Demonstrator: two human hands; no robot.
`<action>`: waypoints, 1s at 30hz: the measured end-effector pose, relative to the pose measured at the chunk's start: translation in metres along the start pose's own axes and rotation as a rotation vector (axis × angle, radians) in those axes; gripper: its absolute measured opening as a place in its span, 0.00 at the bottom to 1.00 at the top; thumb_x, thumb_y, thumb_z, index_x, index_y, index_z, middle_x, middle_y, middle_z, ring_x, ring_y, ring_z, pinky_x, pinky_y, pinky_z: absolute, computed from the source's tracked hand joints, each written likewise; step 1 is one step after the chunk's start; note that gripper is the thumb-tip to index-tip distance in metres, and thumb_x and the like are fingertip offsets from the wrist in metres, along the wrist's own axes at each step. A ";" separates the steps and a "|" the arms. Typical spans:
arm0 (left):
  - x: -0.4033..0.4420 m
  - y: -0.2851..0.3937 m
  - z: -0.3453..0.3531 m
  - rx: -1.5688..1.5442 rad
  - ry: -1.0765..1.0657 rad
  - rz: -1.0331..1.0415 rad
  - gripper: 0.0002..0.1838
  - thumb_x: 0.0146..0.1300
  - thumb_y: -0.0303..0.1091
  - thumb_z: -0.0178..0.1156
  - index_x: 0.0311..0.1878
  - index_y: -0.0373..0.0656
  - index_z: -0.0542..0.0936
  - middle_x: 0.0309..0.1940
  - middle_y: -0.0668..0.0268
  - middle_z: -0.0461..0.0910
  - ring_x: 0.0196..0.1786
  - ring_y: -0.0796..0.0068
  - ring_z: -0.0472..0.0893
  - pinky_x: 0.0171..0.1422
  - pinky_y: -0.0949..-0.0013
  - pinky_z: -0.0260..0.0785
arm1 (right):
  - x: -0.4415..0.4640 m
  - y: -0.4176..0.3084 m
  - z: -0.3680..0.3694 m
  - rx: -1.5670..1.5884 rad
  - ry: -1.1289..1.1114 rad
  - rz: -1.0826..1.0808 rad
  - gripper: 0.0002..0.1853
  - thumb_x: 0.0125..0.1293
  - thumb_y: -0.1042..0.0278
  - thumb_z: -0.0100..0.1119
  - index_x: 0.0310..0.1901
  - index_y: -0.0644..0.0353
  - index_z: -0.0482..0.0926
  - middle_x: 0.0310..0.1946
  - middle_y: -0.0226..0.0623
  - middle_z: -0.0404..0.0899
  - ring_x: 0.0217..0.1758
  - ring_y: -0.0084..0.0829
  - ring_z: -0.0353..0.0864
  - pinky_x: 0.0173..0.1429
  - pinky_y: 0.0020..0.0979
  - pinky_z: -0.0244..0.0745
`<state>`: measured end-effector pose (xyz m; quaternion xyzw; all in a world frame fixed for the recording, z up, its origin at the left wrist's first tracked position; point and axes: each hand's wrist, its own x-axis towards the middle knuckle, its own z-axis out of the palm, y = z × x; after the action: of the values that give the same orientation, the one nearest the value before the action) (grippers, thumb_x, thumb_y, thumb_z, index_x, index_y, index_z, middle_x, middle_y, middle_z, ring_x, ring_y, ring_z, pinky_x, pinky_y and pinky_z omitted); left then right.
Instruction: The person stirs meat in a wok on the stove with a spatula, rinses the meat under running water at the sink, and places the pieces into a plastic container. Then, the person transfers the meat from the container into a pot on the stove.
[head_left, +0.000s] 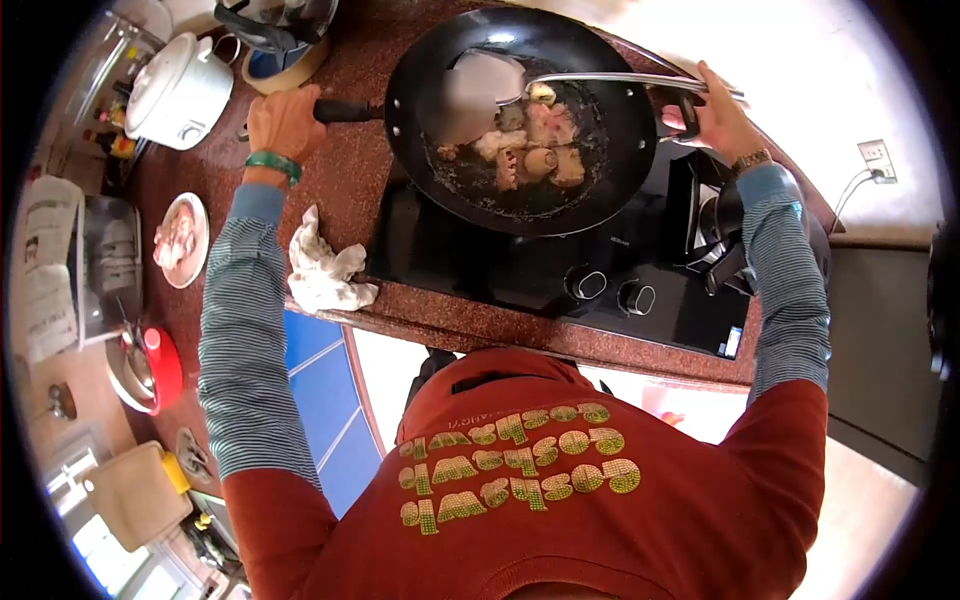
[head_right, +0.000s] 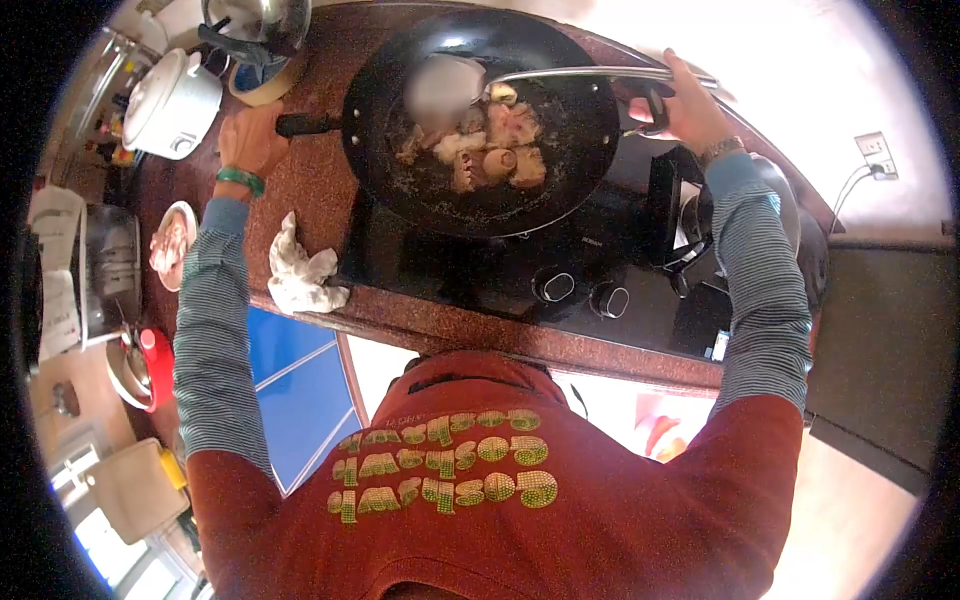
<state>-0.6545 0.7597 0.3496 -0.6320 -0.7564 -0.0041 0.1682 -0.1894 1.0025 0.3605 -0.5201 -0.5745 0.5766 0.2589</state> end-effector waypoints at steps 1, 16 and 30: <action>0.001 -0.001 0.002 0.029 0.007 0.020 0.09 0.43 0.30 0.57 0.32 0.47 0.76 0.24 0.56 0.77 0.32 0.52 0.78 0.33 0.53 0.68 | 0.004 0.000 -0.005 -0.010 0.003 0.015 0.36 0.61 0.35 0.45 0.53 0.65 0.68 0.31 0.43 0.76 0.36 0.37 0.78 0.42 0.45 0.74; -0.007 -0.003 0.012 -0.017 0.112 -0.022 0.12 0.49 0.33 0.53 0.37 0.49 0.80 0.30 0.57 0.80 0.37 0.55 0.79 0.41 0.56 0.69 | -0.063 -0.017 0.034 0.292 0.161 0.105 0.23 0.60 0.40 0.52 0.47 0.50 0.70 0.26 0.31 0.74 0.28 0.29 0.72 0.36 0.33 0.66; -0.010 0.008 -0.006 0.032 -0.065 -0.070 0.09 0.52 0.33 0.52 0.37 0.47 0.77 0.36 0.56 0.80 0.41 0.52 0.79 0.43 0.54 0.70 | -0.203 0.068 0.115 -0.532 0.162 -0.772 0.08 0.59 0.68 0.57 0.36 0.64 0.79 0.30 0.33 0.80 0.31 0.27 0.77 0.34 0.27 0.72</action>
<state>-0.6442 0.7503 0.3514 -0.6022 -0.7832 0.0225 0.1532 -0.2067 0.7610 0.3359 -0.3600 -0.8314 0.2285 0.3563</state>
